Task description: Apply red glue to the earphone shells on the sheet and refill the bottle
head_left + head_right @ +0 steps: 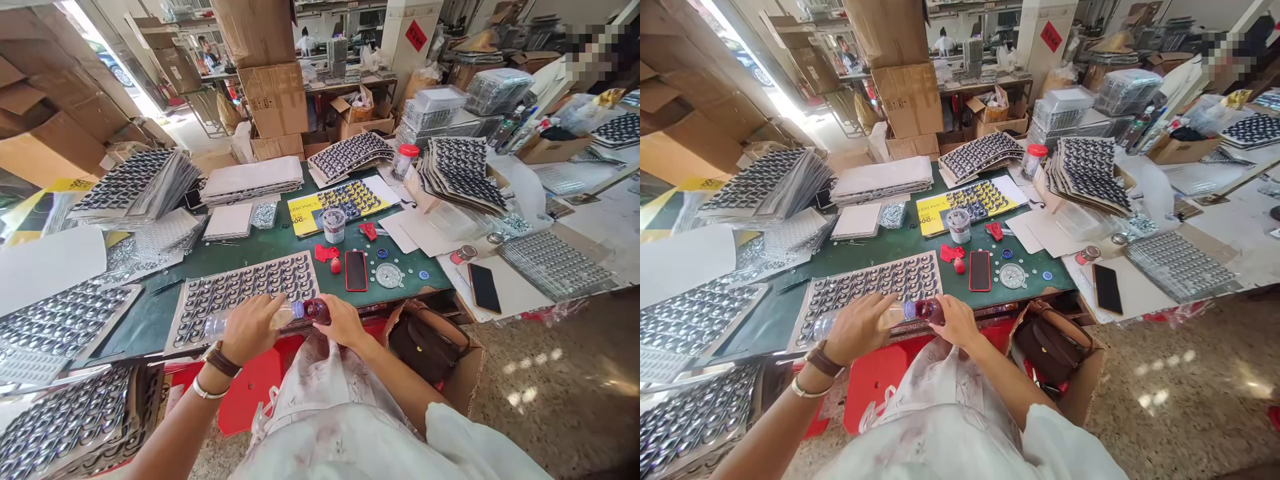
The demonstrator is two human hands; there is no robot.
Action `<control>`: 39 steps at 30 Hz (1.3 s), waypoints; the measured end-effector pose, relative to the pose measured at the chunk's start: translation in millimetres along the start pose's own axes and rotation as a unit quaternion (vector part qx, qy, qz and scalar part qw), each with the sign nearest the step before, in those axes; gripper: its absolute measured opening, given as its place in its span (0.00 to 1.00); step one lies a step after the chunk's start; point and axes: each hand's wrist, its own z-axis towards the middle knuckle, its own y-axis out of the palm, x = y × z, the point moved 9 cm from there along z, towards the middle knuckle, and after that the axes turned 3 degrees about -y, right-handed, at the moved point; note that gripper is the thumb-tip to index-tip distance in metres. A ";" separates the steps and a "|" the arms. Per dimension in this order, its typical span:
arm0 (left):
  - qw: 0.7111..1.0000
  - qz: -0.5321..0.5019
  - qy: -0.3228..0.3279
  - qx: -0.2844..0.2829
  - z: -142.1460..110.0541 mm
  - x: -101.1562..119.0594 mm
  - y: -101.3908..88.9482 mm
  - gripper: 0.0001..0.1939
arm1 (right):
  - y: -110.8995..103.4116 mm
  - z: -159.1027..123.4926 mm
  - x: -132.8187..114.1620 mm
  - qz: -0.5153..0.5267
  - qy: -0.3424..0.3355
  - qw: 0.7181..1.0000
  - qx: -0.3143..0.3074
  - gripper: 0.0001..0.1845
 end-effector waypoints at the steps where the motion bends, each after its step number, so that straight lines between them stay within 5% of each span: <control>1: 1.000 0.002 0.003 -0.001 0.4 1.2 0.2 0.30 | 0.0 -0.8 -0.7 0.000 -0.002 1.000 -0.001 0.35; 39: 0.994 0.076 0.074 -0.018 14.8 17.2 -2.9 0.29 | 0.1 -8.2 4.7 0.018 0.015 1.000 0.001 0.35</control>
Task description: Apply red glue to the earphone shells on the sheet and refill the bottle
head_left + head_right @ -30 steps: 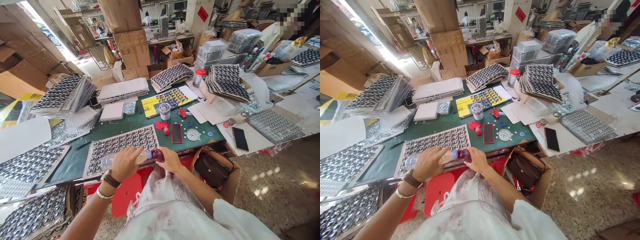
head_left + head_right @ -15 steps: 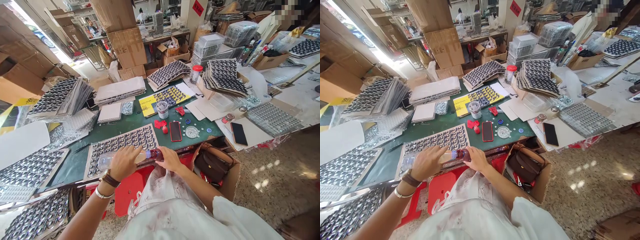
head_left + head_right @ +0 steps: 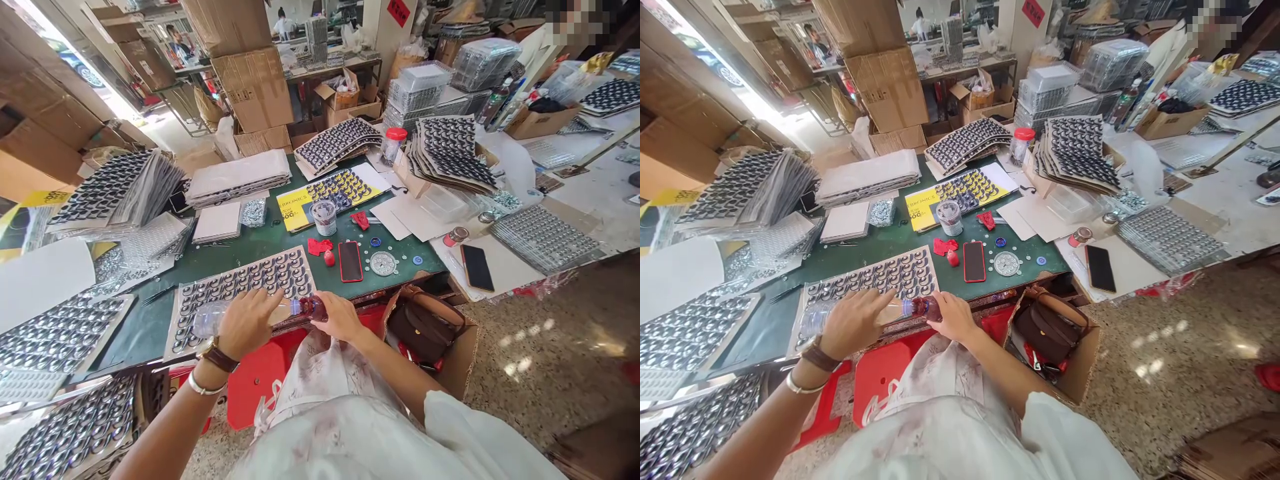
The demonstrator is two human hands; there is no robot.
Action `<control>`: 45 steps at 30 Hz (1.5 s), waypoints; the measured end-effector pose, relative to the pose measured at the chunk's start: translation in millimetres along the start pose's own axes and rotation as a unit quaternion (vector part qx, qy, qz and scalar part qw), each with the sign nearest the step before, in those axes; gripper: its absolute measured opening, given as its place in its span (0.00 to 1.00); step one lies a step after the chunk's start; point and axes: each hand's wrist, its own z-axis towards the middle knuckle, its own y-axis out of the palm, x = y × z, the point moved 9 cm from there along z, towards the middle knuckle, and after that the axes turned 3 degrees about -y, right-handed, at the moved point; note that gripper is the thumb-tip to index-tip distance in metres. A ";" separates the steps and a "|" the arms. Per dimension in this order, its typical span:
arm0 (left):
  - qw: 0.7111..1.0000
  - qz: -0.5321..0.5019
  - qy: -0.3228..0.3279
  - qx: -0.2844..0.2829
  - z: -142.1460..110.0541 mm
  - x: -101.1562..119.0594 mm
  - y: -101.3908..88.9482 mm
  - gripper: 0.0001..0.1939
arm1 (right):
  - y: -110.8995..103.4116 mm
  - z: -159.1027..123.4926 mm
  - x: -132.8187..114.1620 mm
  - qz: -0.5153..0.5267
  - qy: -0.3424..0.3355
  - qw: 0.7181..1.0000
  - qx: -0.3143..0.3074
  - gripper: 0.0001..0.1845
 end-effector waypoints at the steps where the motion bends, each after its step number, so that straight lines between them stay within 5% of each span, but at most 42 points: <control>1: 1.000 -0.001 0.000 0.001 0.2 0.1 -0.5 0.28 | 0.5 0.0 0.3 0.001 0.000 1.000 -0.001 0.35; 12: 0.997 -0.069 -0.030 0.019 -2.4 -7.3 4.4 0.27 | 1.7 1.1 -0.8 -0.006 0.005 1.000 -0.009 0.38; 27: 0.957 -0.259 -0.073 0.105 -19.1 -19.0 26.4 0.30 | -14.7 10.8 -16.3 -0.080 -0.022 0.996 -0.026 0.41; 45: 0.968 -0.243 -0.057 0.031 -37.1 -12.8 24.8 0.28 | -9.2 10.6 -29.2 -0.083 -0.043 0.989 -0.119 0.38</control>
